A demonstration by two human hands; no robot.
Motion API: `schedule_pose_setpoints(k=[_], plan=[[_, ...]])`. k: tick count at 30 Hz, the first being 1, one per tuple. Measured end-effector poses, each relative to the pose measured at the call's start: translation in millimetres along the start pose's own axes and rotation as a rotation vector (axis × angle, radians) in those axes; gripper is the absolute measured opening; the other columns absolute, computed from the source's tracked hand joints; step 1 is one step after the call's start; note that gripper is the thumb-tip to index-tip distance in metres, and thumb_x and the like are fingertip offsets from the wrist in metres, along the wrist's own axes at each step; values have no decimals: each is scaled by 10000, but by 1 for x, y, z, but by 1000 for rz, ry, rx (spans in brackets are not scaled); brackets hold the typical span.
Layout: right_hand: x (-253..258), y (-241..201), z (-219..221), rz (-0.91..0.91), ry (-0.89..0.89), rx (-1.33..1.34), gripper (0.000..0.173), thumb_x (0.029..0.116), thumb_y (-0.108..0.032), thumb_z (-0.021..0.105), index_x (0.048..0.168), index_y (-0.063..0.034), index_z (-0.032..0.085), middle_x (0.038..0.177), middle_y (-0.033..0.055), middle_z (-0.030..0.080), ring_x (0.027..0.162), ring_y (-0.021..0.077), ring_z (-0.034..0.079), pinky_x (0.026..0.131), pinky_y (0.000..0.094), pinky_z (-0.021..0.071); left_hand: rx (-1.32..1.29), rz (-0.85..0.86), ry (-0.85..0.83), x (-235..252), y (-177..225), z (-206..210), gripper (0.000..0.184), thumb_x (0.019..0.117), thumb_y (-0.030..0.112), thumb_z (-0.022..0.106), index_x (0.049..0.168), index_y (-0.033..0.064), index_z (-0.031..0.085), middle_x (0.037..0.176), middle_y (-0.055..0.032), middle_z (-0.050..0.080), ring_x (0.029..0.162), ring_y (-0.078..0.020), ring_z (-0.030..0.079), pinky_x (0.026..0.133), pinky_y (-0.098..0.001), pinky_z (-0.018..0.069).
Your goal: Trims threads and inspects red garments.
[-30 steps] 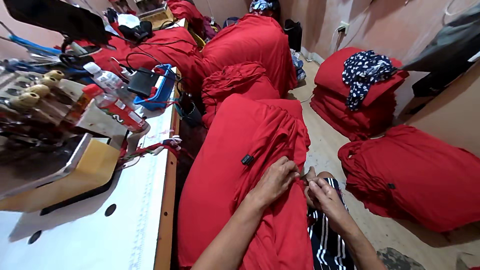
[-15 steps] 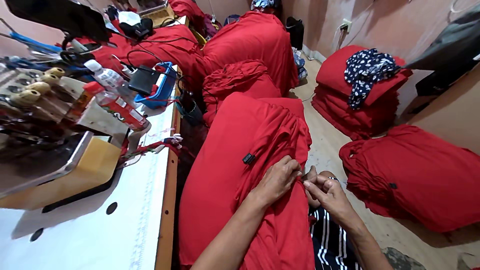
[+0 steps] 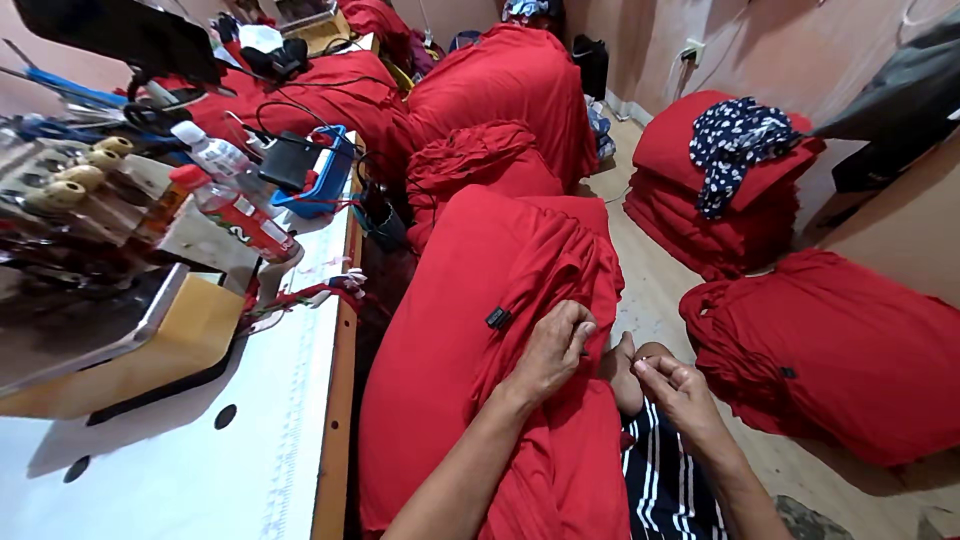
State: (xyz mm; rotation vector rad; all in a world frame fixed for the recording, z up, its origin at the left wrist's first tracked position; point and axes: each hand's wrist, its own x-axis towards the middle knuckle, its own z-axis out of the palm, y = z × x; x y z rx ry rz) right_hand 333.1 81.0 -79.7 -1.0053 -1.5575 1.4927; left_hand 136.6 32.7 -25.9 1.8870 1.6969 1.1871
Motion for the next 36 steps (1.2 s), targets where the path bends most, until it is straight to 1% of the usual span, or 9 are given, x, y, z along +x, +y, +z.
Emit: schedule_pose_setpoints(k=[6,9,12,14,16,21,27,32,36], plan=[[2,-13,-14,237,342,301,291,1126,-190,328,1045,-40,564,584,-106,474,408,-45,363,388,106,316,-133,-137,28,1,3,-4,216,1053,78,465,1035,-70,621,771,-59,580,672,-73,547,680,-231,479],[-1,-4,-15,411,259,359,346,1135,-250,287,1042,-79,573,568,-103,474,388,-38,345,367,116,297,-152,-117,-4,3,5,-3,234,1056,81,455,1038,-75,628,755,-54,594,669,-66,565,685,-225,492],[-4,9,-2,547,-3,431,331,1124,-268,319,1076,-88,593,567,-97,470,382,-37,342,357,120,307,-172,-35,-236,5,9,0,366,1076,109,404,1320,-106,572,1168,-200,694,1084,-225,677,992,-376,517],[-8,10,11,584,-113,431,194,1094,-172,402,1039,-106,577,566,-96,442,394,-33,325,370,125,296,-98,-15,-400,5,11,4,500,1085,162,379,1535,-56,370,1511,-206,503,1422,-292,466,1208,-464,307],[-13,6,23,613,-165,457,161,1055,-58,440,953,-118,549,524,-95,428,390,-31,327,377,129,293,1,-34,-407,3,10,7,533,1084,173,398,1585,9,317,1595,-168,412,1492,-294,368,1237,-507,215],[-15,0,30,660,-195,593,316,1088,-109,410,809,-135,556,504,-86,441,375,-40,344,368,110,304,102,-191,-305,4,7,-3,304,1041,76,500,1262,-80,639,1274,-263,614,1179,-336,610,1053,-426,466],[-18,-5,22,526,-192,603,191,1039,-34,436,1007,-106,609,521,-97,453,389,-38,343,383,127,304,375,-327,-624,15,19,-2,322,999,148,622,1234,-70,645,1275,-290,588,1204,-408,587,1052,-508,451],[-19,-4,22,485,-215,593,187,1016,-31,447,1027,-108,617,527,-106,465,392,-44,343,386,125,304,274,-276,-560,11,17,-7,243,1020,78,547,1160,-91,651,1172,-270,636,1130,-386,624,1011,-504,470],[-19,-6,22,451,-254,642,180,996,-76,458,993,-146,623,507,-120,450,388,-49,350,387,121,313,23,-242,-236,8,14,-10,250,1033,77,503,1107,-115,645,1083,-250,655,1037,-307,636,971,-426,487]])
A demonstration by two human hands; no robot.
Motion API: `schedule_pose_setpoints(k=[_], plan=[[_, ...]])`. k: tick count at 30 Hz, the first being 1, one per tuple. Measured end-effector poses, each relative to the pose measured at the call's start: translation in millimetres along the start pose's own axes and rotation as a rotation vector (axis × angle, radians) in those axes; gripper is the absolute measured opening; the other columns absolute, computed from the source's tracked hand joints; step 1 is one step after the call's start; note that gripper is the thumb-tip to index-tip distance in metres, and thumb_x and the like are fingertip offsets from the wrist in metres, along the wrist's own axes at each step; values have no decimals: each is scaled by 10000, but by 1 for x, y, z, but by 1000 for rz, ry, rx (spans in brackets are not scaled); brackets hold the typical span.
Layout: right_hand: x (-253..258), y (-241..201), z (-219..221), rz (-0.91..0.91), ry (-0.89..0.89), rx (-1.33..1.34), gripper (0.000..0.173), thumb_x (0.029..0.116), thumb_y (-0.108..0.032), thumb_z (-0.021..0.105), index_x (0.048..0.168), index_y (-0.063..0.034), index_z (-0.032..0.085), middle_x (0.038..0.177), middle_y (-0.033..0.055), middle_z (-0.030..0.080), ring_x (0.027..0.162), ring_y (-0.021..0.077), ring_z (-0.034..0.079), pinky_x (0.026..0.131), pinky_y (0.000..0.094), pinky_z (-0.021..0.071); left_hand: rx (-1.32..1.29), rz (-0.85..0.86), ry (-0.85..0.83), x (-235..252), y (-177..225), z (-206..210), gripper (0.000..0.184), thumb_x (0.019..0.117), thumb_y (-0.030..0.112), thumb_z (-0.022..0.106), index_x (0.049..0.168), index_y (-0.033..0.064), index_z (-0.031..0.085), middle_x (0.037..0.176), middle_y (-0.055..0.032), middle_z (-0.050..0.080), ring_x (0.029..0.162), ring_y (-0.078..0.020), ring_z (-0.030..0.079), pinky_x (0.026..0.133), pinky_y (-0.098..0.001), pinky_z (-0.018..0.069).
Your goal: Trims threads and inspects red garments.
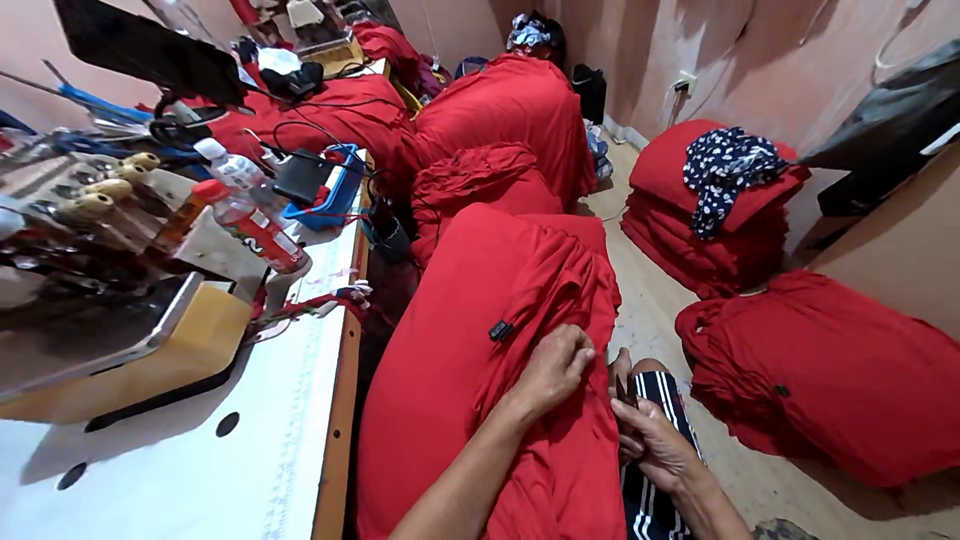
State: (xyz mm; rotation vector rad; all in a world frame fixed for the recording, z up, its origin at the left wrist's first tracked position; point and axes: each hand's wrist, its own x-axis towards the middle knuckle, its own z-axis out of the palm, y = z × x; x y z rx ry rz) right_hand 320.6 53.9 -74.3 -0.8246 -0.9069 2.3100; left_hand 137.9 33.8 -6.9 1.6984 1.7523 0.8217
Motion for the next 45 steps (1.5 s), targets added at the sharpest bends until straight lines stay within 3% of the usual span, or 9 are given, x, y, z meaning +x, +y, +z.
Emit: schedule_pose_setpoints(k=[4,12,18,20,23,26,30,38,45], plan=[[0,-1,-3,-115,-164,52,210,927,-125,584,1109,-165,682,559,-132,500,423,-55,382,407,126,338,-329,-91,147,-1,-6,-4,209,1051,100,491,1093,-55,625,976,-99,635,901,-112,595,854,-292,491],[-9,-12,13,-103,-155,-127,124,892,-33,576,956,-122,631,622,-140,584,471,-60,450,454,129,388,-523,-98,256,-2,-9,-3,133,1044,82,503,1022,-5,600,873,-12,593,801,-31,566,767,-220,484],[-8,-9,10,-238,-159,-43,171,924,-98,519,872,-223,622,545,-158,461,448,-71,383,444,115,342,-504,20,309,-1,-16,-3,185,1046,83,430,1054,-7,591,1279,-105,582,1191,-109,547,1005,-296,454],[-9,-11,11,-247,-148,-31,177,923,-79,475,910,-206,597,548,-150,461,446,-70,389,443,109,347,-531,46,278,-1,-16,-4,168,1065,86,384,1051,18,537,1282,-102,638,1228,-116,576,1040,-325,458],[-10,-13,15,-270,-92,-55,196,910,-59,427,945,-188,571,558,-152,464,451,-68,398,451,106,355,-521,29,285,-3,-16,-6,159,1073,88,380,1096,3,513,1060,-92,713,1043,-113,672,949,-325,525],[-11,-14,16,-318,-58,-80,242,918,-43,400,995,-184,582,582,-155,494,467,-68,411,468,112,371,-486,2,335,-4,-17,-9,119,1066,95,407,1051,34,508,859,-11,584,792,-45,578,753,-234,492],[-12,-16,17,-360,-141,-5,256,921,-54,431,915,-234,613,546,-153,499,435,-73,411,436,106,352,-504,16,367,-5,-18,-13,97,1055,77,419,1010,58,504,799,33,507,709,-8,515,683,-187,456],[-13,-17,15,-391,-146,-83,211,958,-43,441,991,-207,570,603,-154,511,463,-77,395,446,102,344,-488,54,191,-11,-23,-31,151,1056,92,447,1056,30,584,842,44,587,760,13,568,724,-177,494],[-12,-18,13,-376,-133,-81,209,958,-37,418,999,-194,551,594,-155,501,463,-74,393,451,107,347,-324,149,-25,-14,-22,-37,345,908,234,700,1160,-2,712,1033,-8,652,961,-10,586,863,-181,486]])
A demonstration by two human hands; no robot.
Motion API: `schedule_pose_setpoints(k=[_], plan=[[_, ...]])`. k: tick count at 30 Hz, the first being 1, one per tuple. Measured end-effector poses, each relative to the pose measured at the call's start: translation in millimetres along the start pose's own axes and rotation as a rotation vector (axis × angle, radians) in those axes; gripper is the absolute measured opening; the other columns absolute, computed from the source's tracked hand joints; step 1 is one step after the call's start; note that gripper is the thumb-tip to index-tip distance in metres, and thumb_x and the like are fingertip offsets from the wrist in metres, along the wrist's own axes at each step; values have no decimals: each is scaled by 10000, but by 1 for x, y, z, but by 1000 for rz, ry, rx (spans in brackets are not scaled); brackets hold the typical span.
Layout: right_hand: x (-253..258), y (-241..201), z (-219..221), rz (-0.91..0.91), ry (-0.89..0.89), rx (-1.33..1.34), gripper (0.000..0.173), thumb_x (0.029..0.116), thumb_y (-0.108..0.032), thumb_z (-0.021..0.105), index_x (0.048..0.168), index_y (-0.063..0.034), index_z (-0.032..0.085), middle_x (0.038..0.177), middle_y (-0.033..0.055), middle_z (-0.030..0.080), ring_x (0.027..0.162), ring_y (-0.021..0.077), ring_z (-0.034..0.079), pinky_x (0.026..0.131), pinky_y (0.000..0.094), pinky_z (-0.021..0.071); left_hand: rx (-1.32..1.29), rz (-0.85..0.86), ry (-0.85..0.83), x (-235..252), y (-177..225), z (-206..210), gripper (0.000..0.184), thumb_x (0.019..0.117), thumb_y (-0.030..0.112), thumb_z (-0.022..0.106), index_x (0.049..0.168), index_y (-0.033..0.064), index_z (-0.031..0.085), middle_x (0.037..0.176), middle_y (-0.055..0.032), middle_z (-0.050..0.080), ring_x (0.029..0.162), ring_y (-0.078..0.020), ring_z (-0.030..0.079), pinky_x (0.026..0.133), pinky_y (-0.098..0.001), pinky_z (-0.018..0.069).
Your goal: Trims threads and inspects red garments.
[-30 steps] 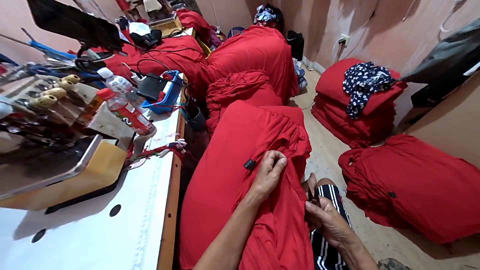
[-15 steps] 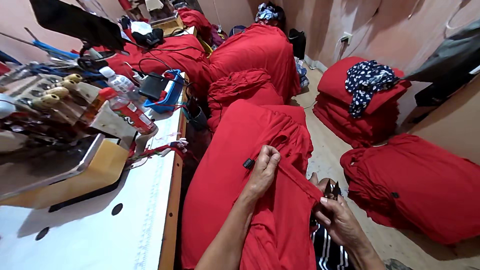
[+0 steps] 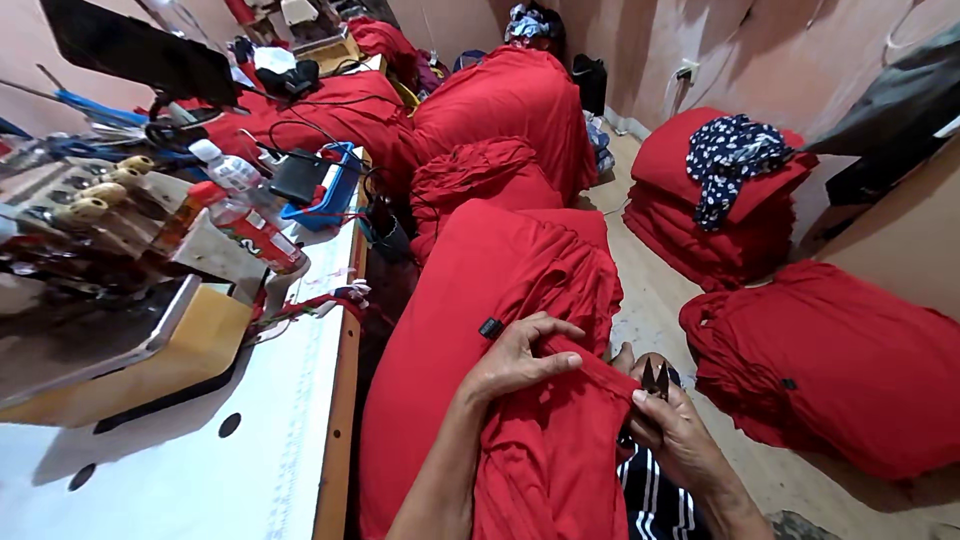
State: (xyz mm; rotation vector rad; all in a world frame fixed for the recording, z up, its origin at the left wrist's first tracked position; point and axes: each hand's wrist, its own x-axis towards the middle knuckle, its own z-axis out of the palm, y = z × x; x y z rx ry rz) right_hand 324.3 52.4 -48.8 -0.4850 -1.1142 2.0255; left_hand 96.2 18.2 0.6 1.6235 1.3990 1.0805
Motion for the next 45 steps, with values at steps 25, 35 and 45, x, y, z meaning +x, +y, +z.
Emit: schedule_pose_setpoints(k=[25,35,45], plan=[[-15,3,21,-422,-135,-612,63,964,-77,537,988,-42,584,872,-75,601,784,-100,561,697,80,481,652,158,418,-55,17,26,149,914,115,644,976,25,745,767,-92,638,658,-195,592,625,-350,509],[-25,20,42,-703,-249,-1071,92,939,-132,577,931,-53,623,858,85,655,728,137,647,588,240,533,-260,-151,308,-57,27,35,156,889,-74,488,949,25,593,744,104,577,617,45,551,583,-140,491],[-23,23,41,-764,-185,-1185,69,895,-106,589,888,-63,642,824,74,658,691,148,649,555,249,527,-325,-86,273,-61,30,40,228,897,-38,613,1115,-72,670,976,28,721,839,19,668,785,-174,571]])
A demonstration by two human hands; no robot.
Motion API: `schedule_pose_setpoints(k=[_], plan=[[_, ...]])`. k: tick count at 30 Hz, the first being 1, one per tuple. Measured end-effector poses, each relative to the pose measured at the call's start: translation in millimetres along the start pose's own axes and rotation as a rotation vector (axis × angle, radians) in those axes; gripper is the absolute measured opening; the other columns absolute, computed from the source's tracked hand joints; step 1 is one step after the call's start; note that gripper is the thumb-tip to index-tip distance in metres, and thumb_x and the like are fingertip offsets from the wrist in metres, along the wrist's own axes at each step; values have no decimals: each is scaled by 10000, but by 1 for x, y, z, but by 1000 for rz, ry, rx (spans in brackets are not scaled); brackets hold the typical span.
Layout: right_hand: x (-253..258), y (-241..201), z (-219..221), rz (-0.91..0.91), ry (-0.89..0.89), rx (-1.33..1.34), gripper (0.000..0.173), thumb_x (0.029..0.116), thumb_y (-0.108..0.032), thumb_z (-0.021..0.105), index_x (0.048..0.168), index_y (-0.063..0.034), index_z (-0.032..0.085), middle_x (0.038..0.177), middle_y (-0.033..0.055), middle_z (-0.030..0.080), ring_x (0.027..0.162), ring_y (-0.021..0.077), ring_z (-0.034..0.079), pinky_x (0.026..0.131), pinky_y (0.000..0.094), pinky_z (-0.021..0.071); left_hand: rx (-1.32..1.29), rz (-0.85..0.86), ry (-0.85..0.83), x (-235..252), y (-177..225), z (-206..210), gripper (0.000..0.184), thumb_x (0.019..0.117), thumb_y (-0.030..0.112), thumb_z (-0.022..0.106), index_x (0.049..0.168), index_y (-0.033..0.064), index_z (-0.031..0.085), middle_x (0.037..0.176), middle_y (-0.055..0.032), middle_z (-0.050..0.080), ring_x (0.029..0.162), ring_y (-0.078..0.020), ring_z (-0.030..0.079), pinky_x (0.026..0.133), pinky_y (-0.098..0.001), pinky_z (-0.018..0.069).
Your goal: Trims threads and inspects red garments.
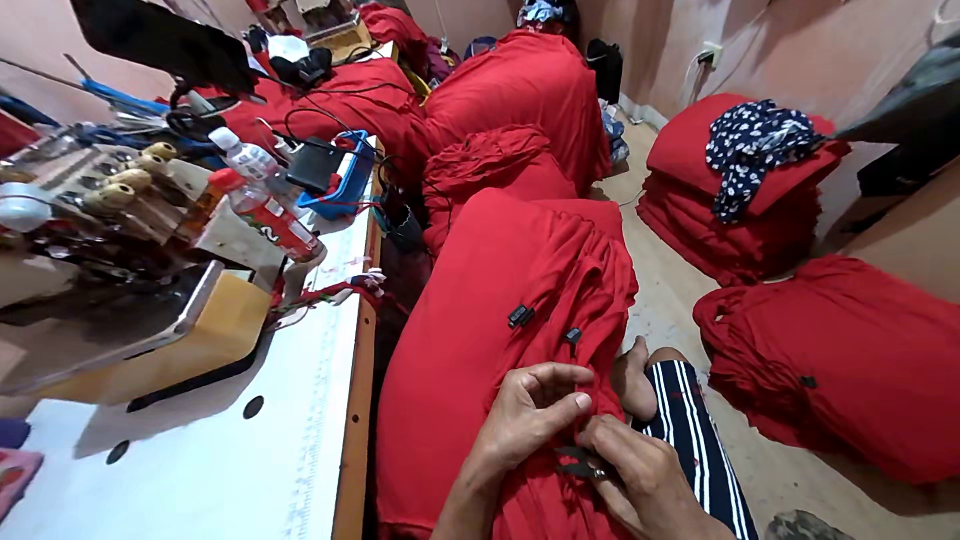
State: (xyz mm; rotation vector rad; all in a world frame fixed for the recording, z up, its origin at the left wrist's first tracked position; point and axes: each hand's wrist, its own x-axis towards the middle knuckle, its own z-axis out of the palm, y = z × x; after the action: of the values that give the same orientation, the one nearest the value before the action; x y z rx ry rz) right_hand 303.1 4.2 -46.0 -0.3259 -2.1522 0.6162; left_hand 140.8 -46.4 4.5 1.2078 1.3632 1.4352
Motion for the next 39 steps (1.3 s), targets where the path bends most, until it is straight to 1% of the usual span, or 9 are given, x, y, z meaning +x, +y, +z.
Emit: schedule_pose_setpoints(k=[2,4,7,12,18,23,28,32,39], plan=[[3,-4,-4,51,-35,-8,79,901,-95,598,893,-46,659,846,94,684,717,185,680,575,300,551,-14,14,-1,0,-2,0,290,857,-84,621,1146,-97,652,995,7,722,830,8,672,779,-182,578],[8,-9,-11,127,-70,25,92,891,-48,638,910,4,711,923,152,747,811,258,750,656,386,600,-28,4,-14,0,-3,-2,325,839,-104,606,1162,-98,645,1011,13,721,838,9,672,787,-183,578],[-2,4,1,52,31,-10,110,914,-103,587,932,-61,687,960,96,726,870,167,712,712,263,580,-52,-16,-55,0,-3,-6,356,840,-106,605,1194,-111,638,1099,-22,711,895,-4,672,825,-193,577],[-3,3,-6,90,85,34,174,930,-119,615,1060,-50,708,1135,146,698,1018,137,686,811,207,561,-95,-44,-46,0,-3,-4,436,817,-142,608,1253,-137,592,1193,-78,677,954,-29,678,855,-207,580],[3,14,-19,304,205,185,131,876,-73,659,970,-6,722,981,86,693,855,-1,630,743,98,509,-99,-6,-67,2,-6,-4,544,805,-144,592,1343,-144,507,1231,-69,661,973,-38,680,845,-214,585],[6,20,-22,575,85,279,415,990,-380,595,1165,-10,665,1000,32,653,772,-18,579,676,155,497,-92,-11,-78,2,-7,-5,511,817,-134,582,1325,-148,523,1221,-61,674,943,-19,675,836,-201,576],[4,23,-14,587,120,426,312,1021,-262,543,1115,16,649,943,-14,619,759,-51,556,665,115,476,-101,-29,-72,2,-5,-4,529,818,-139,576,1343,-145,511,1240,-64,667,955,-21,677,844,-204,578],[3,23,-11,576,121,417,276,1004,-259,581,1050,-4,675,915,-27,639,762,-66,564,668,99,472,-107,-38,-71,2,-5,-4,537,823,-138,573,1355,-151,498,1246,-73,667,965,-26,680,849,-206,578],[3,21,-7,458,196,246,325,983,-311,620,1018,2,704,893,30,644,755,-34,567,676,106,471,-87,-43,-64,2,-5,-3,575,824,-128,582,1387,-150,471,1290,-93,643,979,-30,681,850,-206,580]])
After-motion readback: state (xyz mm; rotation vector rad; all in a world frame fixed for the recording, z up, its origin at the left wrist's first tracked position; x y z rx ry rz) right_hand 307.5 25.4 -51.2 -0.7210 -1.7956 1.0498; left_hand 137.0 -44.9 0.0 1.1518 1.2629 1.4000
